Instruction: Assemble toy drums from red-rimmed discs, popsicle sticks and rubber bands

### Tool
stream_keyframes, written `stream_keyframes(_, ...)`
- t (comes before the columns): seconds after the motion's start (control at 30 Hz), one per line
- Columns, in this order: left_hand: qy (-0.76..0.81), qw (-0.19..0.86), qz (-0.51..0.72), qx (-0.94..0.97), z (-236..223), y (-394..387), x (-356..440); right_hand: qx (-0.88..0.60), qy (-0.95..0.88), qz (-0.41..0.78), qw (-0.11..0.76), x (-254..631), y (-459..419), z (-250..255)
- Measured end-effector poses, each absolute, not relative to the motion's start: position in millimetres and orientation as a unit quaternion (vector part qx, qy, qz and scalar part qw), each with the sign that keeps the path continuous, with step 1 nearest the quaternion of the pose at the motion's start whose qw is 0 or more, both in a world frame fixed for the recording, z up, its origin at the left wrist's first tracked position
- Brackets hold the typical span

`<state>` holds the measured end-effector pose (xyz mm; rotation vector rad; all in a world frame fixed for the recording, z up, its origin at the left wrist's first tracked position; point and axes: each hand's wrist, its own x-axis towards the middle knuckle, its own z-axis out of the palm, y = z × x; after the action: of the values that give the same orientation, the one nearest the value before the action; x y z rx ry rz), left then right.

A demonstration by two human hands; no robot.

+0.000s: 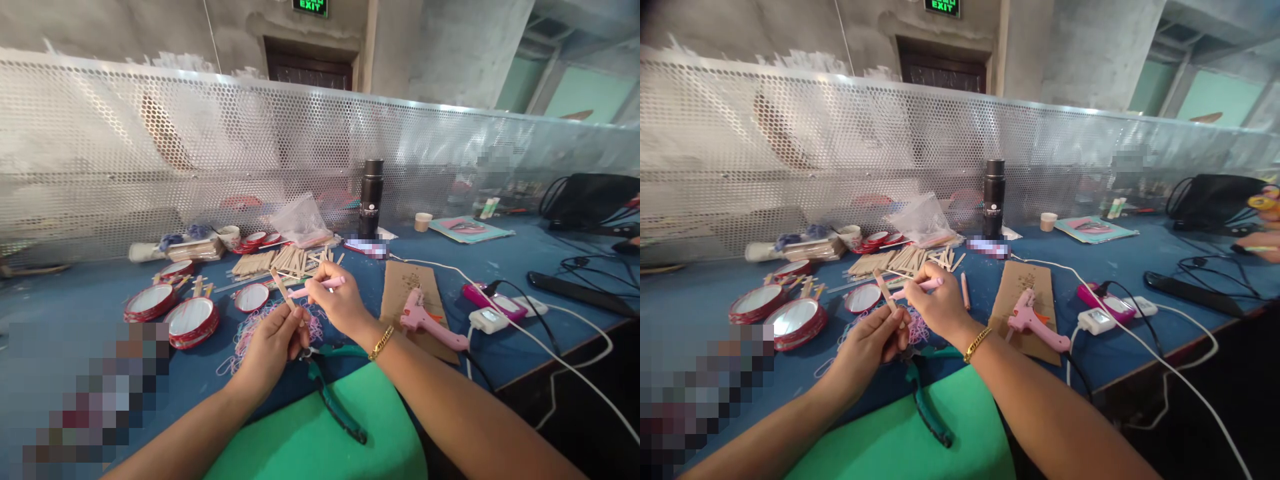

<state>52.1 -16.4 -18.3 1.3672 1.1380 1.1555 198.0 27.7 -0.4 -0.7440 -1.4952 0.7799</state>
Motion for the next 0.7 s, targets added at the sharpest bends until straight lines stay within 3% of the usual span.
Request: stream_keyframes(0.7, 0.471, 0.487, 0.483, 0.554, -17.2, -17.6, 51.9, -0.321, -0.664, 0.322, 0.594, 198.4, 25.2, 1.8)
